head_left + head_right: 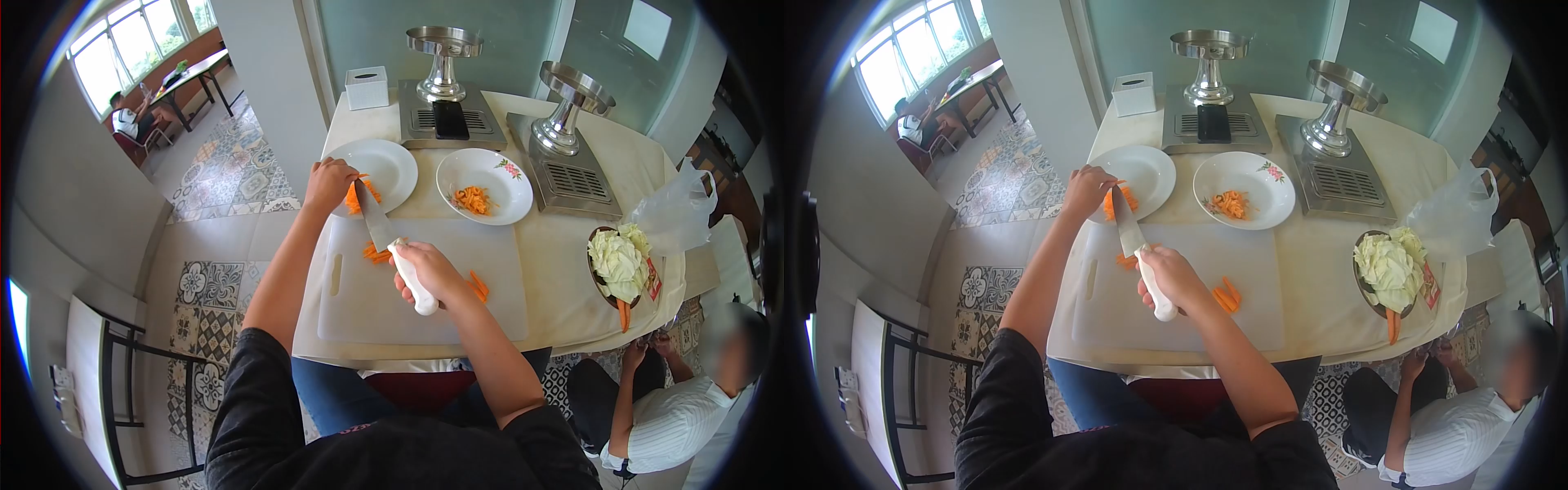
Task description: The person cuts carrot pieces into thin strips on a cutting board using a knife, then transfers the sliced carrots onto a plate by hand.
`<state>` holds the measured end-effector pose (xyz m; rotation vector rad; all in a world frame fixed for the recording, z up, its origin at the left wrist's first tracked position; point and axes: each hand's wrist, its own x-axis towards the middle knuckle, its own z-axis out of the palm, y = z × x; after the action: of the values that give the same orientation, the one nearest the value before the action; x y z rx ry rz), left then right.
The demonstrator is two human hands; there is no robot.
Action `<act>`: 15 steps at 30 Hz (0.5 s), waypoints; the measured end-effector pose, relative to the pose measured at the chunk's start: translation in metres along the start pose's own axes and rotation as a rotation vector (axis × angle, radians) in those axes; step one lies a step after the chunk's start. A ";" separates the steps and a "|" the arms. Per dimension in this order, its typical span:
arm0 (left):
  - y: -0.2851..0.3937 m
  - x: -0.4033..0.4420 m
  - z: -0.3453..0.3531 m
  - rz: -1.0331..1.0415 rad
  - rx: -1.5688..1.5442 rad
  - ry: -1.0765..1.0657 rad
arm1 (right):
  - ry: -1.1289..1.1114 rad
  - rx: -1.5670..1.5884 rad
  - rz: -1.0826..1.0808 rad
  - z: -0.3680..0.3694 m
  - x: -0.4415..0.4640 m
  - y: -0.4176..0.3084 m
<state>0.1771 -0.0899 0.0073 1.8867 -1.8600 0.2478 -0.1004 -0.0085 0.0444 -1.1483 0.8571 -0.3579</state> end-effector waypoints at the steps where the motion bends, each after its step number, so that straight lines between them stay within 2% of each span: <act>1: -0.001 0.001 0.001 -0.004 0.006 -0.006 | -0.001 0.020 0.005 0.000 0.000 -0.001; 10: -0.006 0.003 0.012 -0.012 0.159 -0.106 | -0.032 0.079 0.023 -0.011 -0.013 -0.002; 15: -0.008 0.002 0.014 -0.034 0.021 -0.099 | -0.043 0.084 0.053 -0.016 -0.025 0.001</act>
<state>0.1824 -0.0979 -0.0055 1.9760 -1.8942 0.1666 -0.1285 -0.0026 0.0516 -1.0499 0.8263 -0.3218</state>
